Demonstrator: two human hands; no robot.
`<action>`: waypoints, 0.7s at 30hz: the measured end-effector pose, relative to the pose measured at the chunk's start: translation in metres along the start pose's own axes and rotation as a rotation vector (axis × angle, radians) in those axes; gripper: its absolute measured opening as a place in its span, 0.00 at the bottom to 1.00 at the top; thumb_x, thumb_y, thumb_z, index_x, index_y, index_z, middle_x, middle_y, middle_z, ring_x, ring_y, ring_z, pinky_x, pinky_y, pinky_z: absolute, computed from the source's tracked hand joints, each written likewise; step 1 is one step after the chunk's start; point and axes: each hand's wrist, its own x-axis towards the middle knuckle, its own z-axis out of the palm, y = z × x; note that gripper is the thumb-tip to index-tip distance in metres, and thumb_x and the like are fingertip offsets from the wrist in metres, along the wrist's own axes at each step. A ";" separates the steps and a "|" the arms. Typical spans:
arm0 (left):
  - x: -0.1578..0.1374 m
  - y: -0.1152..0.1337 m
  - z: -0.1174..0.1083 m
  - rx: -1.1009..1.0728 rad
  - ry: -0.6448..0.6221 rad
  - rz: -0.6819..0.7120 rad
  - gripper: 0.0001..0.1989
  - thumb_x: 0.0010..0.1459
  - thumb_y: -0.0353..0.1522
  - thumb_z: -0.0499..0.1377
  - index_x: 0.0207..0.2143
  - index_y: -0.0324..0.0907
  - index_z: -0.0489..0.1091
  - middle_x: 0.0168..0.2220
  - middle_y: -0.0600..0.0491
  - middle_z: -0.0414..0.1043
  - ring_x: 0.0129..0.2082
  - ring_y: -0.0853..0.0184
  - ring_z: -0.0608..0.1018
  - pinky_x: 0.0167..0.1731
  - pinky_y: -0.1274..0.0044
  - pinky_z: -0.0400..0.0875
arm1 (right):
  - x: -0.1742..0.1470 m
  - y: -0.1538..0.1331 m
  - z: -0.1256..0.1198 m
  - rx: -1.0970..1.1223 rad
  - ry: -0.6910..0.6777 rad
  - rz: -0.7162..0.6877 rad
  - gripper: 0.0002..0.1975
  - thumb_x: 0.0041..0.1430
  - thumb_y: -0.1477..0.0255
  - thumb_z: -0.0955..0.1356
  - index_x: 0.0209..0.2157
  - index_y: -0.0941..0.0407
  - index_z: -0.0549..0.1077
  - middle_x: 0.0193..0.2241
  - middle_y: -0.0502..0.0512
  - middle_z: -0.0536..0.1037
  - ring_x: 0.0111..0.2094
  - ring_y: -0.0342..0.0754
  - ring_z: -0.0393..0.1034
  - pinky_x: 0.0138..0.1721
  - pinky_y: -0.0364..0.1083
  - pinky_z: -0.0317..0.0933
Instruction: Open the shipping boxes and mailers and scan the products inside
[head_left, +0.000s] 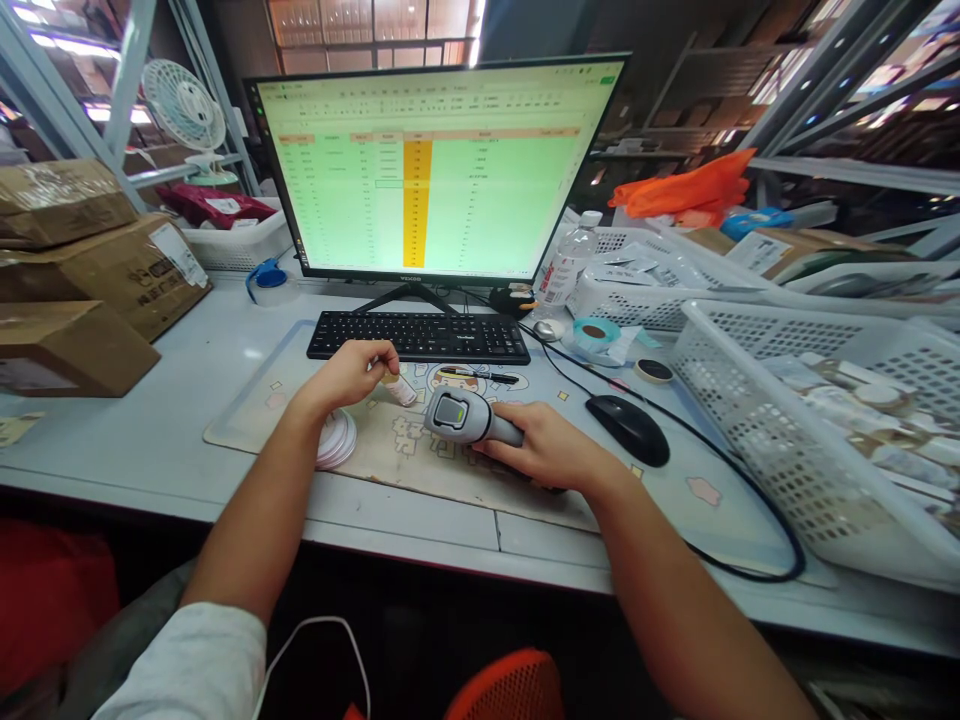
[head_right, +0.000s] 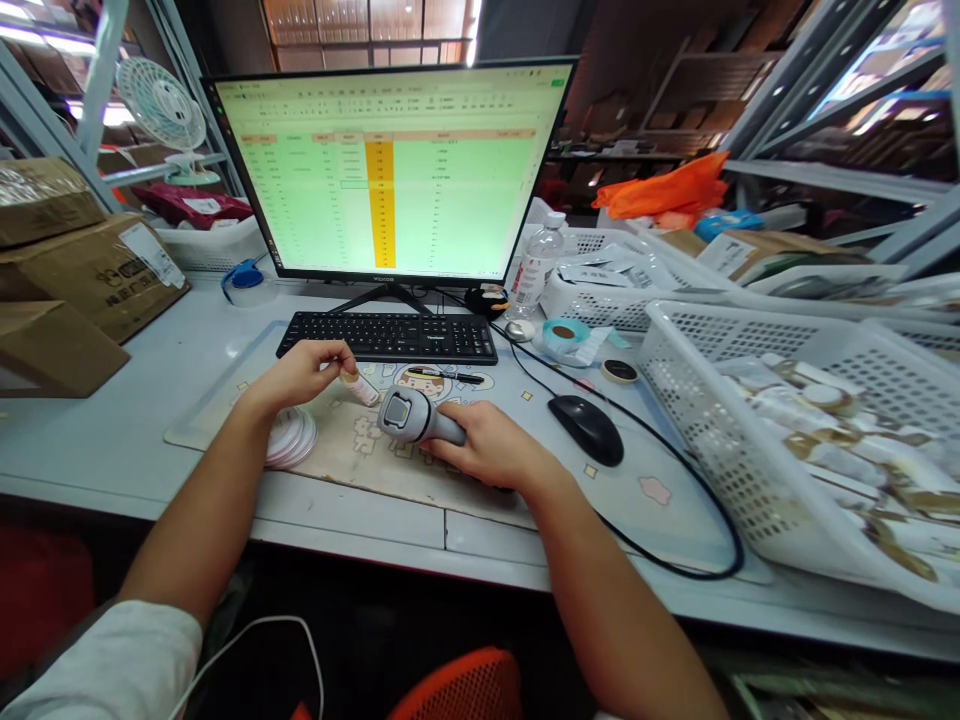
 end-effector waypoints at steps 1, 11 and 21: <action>0.000 -0.001 0.000 0.012 0.007 -0.010 0.12 0.56 0.23 0.51 0.33 0.40 0.74 0.35 0.54 0.78 0.36 0.67 0.77 0.38 0.76 0.67 | 0.000 0.000 0.000 -0.009 -0.002 0.002 0.17 0.61 0.60 0.68 0.45 0.55 0.79 0.34 0.55 0.82 0.34 0.51 0.73 0.39 0.47 0.66; 0.000 0.000 0.001 -0.001 0.013 0.019 0.11 0.57 0.25 0.52 0.36 0.41 0.74 0.37 0.53 0.78 0.37 0.66 0.77 0.39 0.76 0.67 | -0.003 0.023 -0.013 -0.448 0.072 0.559 0.26 0.66 0.52 0.62 0.51 0.58 0.73 0.43 0.69 0.80 0.45 0.67 0.75 0.40 0.54 0.64; 0.000 0.002 0.003 -0.024 -0.022 0.063 0.14 0.58 0.25 0.54 0.42 0.44 0.76 0.43 0.52 0.80 0.43 0.64 0.79 0.46 0.73 0.70 | -0.014 0.052 -0.031 -0.463 0.004 0.762 0.32 0.55 0.55 0.71 0.56 0.60 0.71 0.48 0.72 0.79 0.49 0.68 0.76 0.43 0.56 0.67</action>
